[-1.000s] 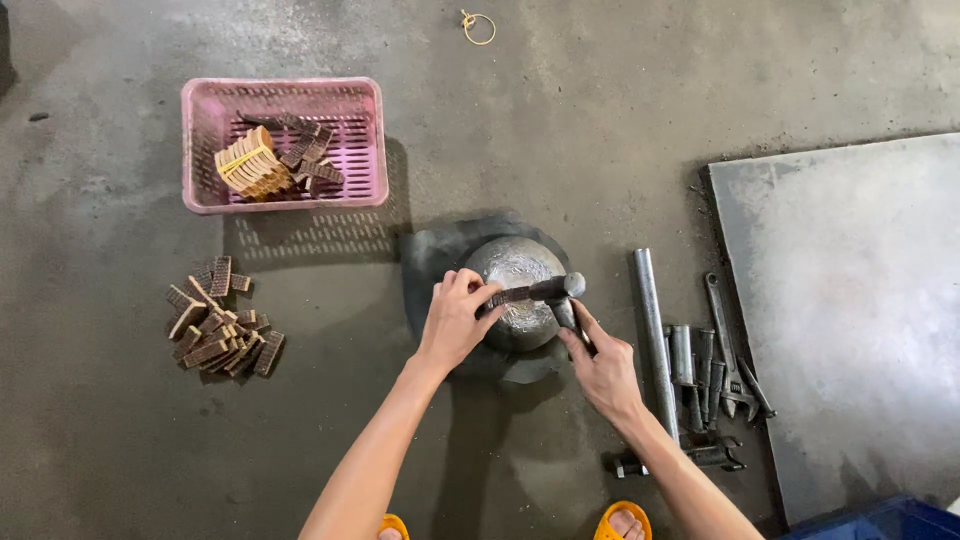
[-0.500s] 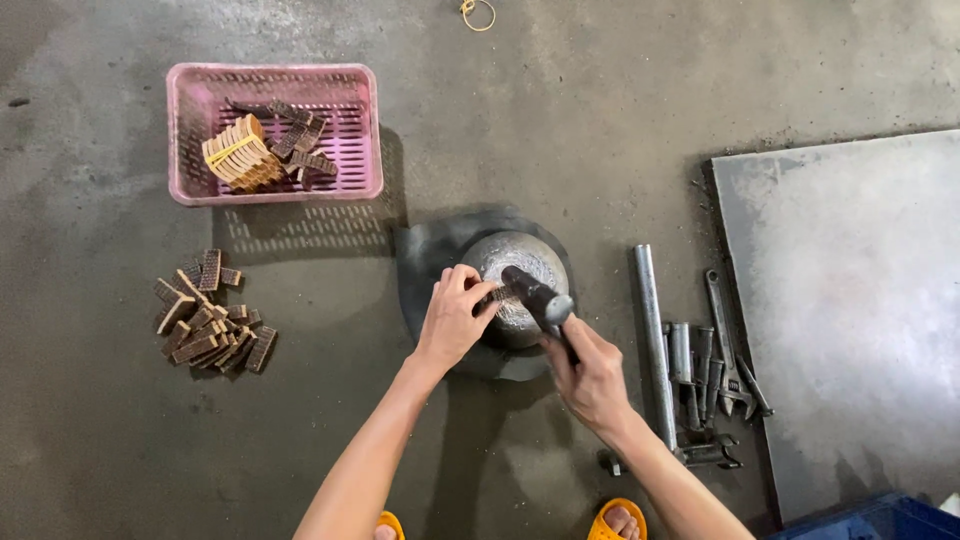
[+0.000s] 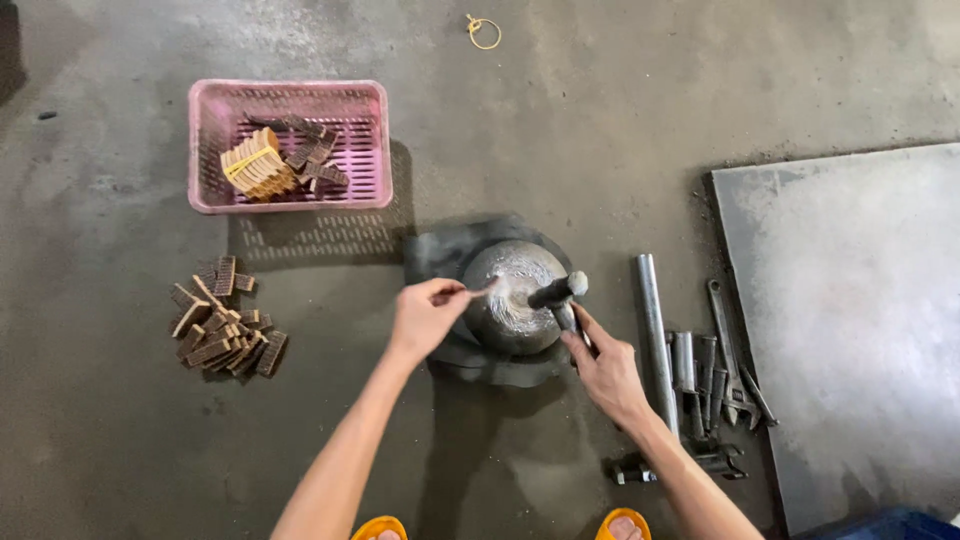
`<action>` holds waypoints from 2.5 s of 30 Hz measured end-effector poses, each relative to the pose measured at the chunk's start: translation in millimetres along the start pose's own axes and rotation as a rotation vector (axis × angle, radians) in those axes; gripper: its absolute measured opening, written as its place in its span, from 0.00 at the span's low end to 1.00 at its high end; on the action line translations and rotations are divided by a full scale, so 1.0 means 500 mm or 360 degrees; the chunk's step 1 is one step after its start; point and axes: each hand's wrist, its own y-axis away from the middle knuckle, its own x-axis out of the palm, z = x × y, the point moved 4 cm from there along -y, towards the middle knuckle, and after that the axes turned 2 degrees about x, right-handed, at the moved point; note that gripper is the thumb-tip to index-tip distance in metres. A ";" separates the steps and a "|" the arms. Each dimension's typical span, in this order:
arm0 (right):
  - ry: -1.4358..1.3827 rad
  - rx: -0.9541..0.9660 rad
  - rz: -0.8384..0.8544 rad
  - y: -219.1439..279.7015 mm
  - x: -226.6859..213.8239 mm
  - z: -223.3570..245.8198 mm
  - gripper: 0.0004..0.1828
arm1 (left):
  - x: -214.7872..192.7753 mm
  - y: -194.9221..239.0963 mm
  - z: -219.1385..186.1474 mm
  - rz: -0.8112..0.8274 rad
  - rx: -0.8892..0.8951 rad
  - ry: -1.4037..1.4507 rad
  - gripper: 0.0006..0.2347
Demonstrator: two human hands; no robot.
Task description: Hammering small metal parts on an anvil to shape or flatten them
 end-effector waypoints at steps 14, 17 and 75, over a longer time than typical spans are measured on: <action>-0.0129 0.0369 0.0224 0.019 0.028 -0.004 0.27 | -0.395 -0.112 -0.096 -0.0446 -0.0091 -0.0128 0.36; -0.0198 0.0455 0.0203 0.022 0.031 -0.009 0.26 | -0.456 -0.053 -0.006 -0.0607 -0.0062 -0.0627 0.19; 0.0185 -0.0550 -0.0006 -0.010 0.007 0.088 0.24 | 0.082 0.023 -0.046 0.0024 0.0977 -0.0749 0.07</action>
